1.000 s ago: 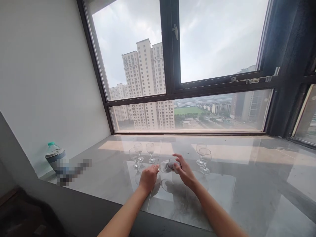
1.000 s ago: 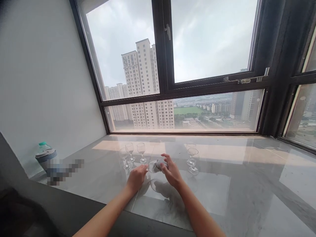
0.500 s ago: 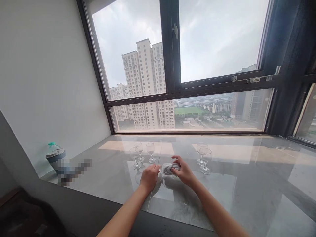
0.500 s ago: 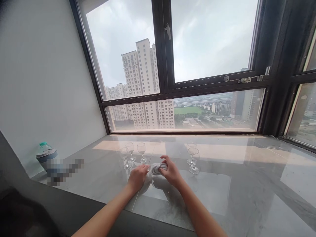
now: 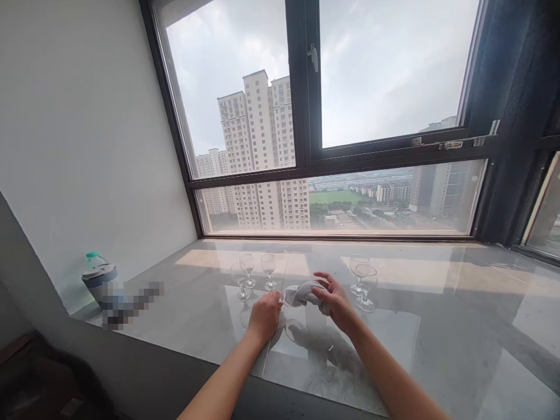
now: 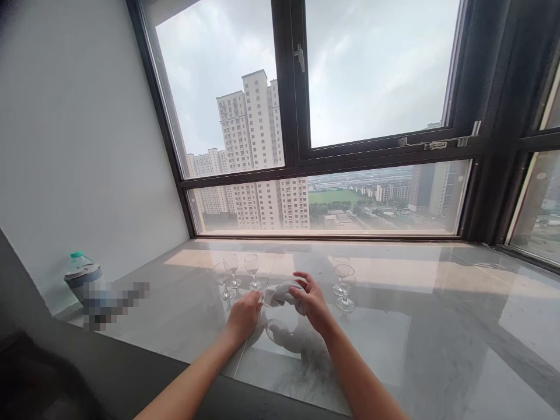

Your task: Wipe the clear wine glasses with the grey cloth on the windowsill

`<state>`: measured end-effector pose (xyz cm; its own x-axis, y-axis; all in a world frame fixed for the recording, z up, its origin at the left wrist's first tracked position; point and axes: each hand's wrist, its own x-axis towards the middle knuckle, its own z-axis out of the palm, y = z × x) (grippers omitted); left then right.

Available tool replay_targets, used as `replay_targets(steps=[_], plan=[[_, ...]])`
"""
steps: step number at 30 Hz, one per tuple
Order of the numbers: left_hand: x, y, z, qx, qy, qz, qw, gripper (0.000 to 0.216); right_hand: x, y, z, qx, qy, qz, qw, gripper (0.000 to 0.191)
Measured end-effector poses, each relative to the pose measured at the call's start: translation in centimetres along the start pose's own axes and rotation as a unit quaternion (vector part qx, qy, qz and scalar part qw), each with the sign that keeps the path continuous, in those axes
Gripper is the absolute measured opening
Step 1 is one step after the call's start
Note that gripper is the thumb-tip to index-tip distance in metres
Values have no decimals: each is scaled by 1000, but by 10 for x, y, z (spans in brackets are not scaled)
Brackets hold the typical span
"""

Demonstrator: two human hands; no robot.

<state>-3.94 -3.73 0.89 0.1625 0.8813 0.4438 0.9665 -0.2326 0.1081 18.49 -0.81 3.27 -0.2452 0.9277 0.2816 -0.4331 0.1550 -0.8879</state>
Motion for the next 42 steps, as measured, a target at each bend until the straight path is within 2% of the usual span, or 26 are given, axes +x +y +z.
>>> replay_targets(steps=[3, 6, 8, 10, 13, 15, 17, 20, 22, 24, 26, 29, 32, 34, 37, 42], plan=[[-1, -3, 2, -7, 12, -49, 999, 19, 5, 4, -4, -51, 57, -36, 996, 54], [-2, -4, 2, -11, 27, -98, 995, 20, 10, 10, -9, -169, 133, -86, 973, 51], [-3, -4, 3, -23, 41, -95, 994, 19, 11, 15, -12, -259, 166, -106, 946, 47], [-3, -4, 4, -49, 56, -65, 995, 19, 11, 21, -13, -334, 168, -110, 921, 42], [-4, -4, 4, -102, 76, 0, 992, 19, 10, 30, -11, -396, 125, -103, 904, 37], [-4, -4, 4, -135, 85, 33, 987, 18, 9, 34, -8, -396, 82, -98, 909, 38], [-5, -4, 2, -165, 82, 58, 981, 20, 7, 36, -4, -355, 18, -83, 931, 43], [-5, -5, 1, -196, 62, 85, 975, 28, 4, 34, 4, -240, -115, -25, 964, 53], [-4, -5, 1, -204, 54, 89, 973, 35, 1, 30, 7, -178, -188, 12, 966, 60], [-3, -5, 0, -207, 43, 85, 974, 40, -2, 28, 9, -158, -221, 27, 962, 70], [-2, -3, -2, -210, 16, 79, 974, 42, -4, 28, 8, -193, -226, 12, 955, 83], [-1, 0, -6, -215, -30, 72, 973, 44, -6, 30, 7, -333, -183, -71, 922, 97], [0, 1, -7, -225, -38, 76, 971, 46, -6, 32, 9, -434, -133, -166, 876, 101], [1, 0, -6, -229, -37, 78, 970, 49, -7, 33, 12, -449, -140, -198, 860, 101], [2, -3, -3, -216, -47, 82, 972, 53, -10, 34, 19, -443, -162, -210, 857, 97], [0, -5, 1, -190, -43, 60, 979, 74, -12, 33, 25, -393, -144, -206, 884, 90]])
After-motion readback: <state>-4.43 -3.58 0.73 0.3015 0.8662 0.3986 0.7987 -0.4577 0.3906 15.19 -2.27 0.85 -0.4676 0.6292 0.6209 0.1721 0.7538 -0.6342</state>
